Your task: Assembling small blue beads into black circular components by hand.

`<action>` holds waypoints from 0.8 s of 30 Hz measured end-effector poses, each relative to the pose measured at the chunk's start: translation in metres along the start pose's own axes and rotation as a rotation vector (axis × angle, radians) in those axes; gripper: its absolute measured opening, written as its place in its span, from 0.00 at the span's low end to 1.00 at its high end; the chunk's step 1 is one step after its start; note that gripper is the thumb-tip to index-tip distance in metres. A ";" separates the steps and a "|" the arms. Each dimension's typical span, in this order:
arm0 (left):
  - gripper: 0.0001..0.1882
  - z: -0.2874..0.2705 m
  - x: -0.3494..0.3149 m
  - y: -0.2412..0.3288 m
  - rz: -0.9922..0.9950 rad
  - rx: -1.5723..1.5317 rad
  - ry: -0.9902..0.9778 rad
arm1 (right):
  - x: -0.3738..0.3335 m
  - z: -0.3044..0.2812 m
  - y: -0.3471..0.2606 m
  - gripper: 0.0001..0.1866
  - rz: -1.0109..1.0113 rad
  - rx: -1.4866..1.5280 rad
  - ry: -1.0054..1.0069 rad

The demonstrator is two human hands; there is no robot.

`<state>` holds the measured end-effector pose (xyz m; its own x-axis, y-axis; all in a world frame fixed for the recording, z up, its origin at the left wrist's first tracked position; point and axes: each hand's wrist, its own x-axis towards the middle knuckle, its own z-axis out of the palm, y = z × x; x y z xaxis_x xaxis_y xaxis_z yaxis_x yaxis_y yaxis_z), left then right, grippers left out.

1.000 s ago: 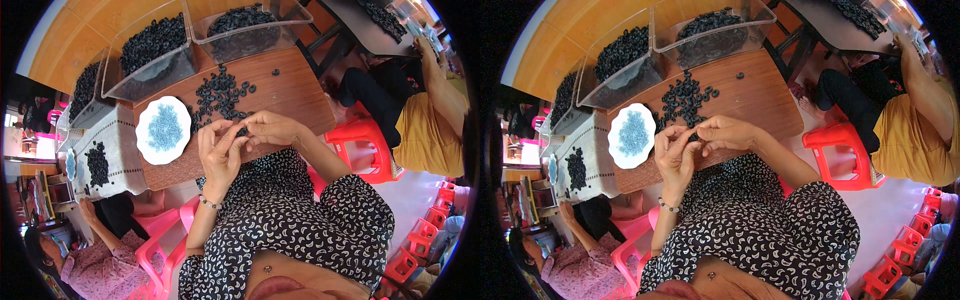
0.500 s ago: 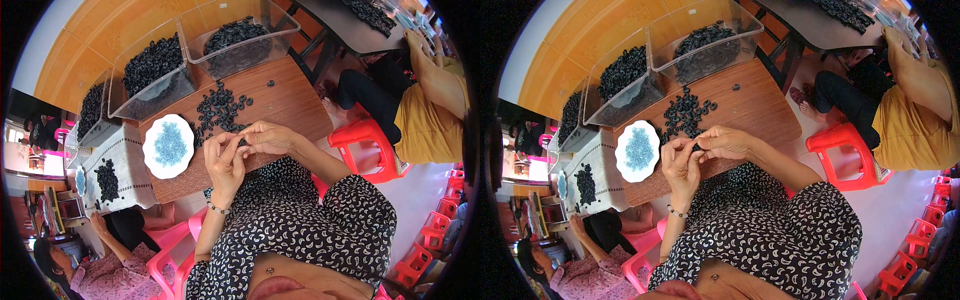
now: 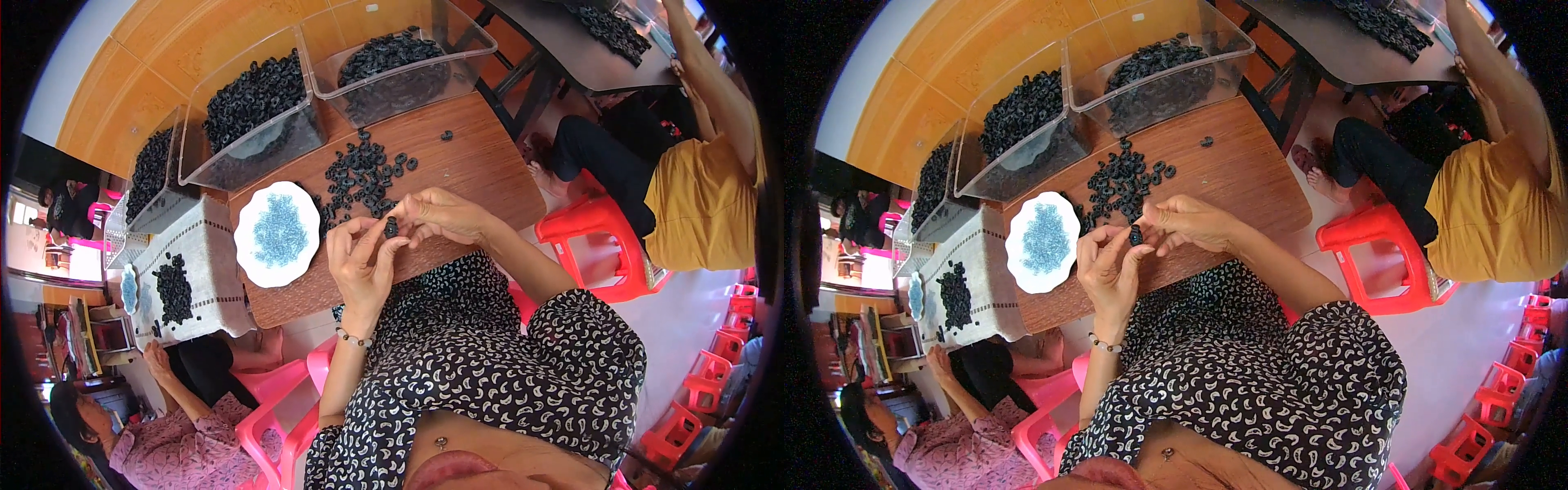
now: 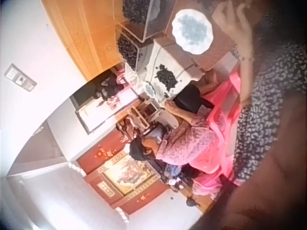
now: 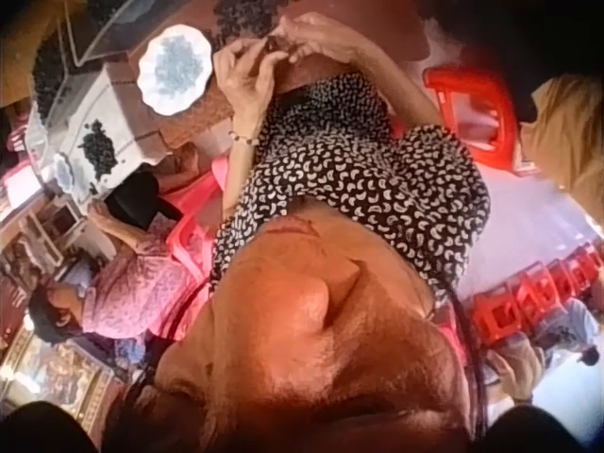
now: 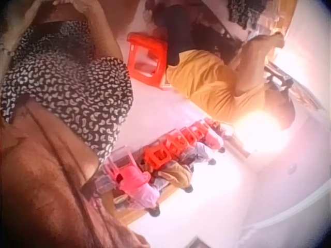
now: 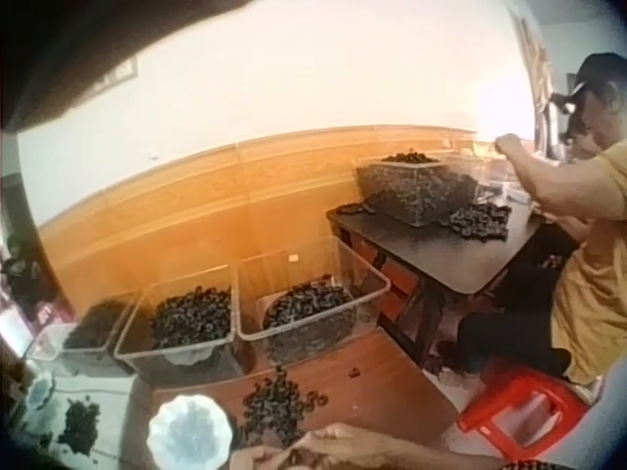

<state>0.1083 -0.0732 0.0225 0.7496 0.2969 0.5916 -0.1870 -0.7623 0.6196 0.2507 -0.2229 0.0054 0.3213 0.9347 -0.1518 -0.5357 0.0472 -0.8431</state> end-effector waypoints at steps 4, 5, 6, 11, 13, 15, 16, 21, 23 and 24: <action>0.19 0.000 -0.001 -0.006 -0.019 -0.005 0.029 | 0.003 0.005 -0.007 0.27 -0.074 -0.255 0.124; 0.19 -0.001 -0.002 -0.006 -0.022 -0.005 0.030 | 0.006 0.003 -0.005 0.27 -0.072 -0.255 0.122; 0.18 -0.002 -0.001 -0.005 -0.023 0.017 0.019 | 0.009 0.001 -0.002 0.24 -0.122 -0.308 0.096; 0.18 -0.003 -0.001 -0.007 -0.009 0.038 0.001 | 0.012 0.010 0.001 0.16 -0.232 -0.490 0.129; 0.19 0.003 0.000 -0.009 0.000 0.041 -0.006 | 0.009 0.005 -0.002 0.14 -0.177 -0.467 0.092; 0.18 0.006 -0.003 -0.010 -0.026 0.014 -0.015 | 0.004 0.007 -0.003 0.13 -0.202 -0.571 0.135; 0.17 0.010 -0.005 -0.013 -0.039 -0.030 -0.019 | 0.005 0.004 0.000 0.13 -0.246 -0.676 0.161; 0.07 0.015 -0.029 -0.038 -0.231 -0.208 -0.049 | 0.008 0.007 -0.002 0.17 -0.289 -0.762 0.232; 0.10 0.021 -0.036 -0.048 -0.240 -0.200 -0.073 | 0.003 0.005 -0.004 0.17 -0.307 -0.736 0.269; 0.11 0.020 -0.037 -0.046 -0.258 -0.211 -0.065 | 0.001 0.004 -0.003 0.16 -0.306 -0.750 0.280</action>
<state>0.1018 -0.0603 -0.0385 0.8272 0.4219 0.3712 -0.1079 -0.5290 0.8417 0.2499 -0.2205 0.0099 0.6016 0.7926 0.0995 0.2326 -0.0546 -0.9710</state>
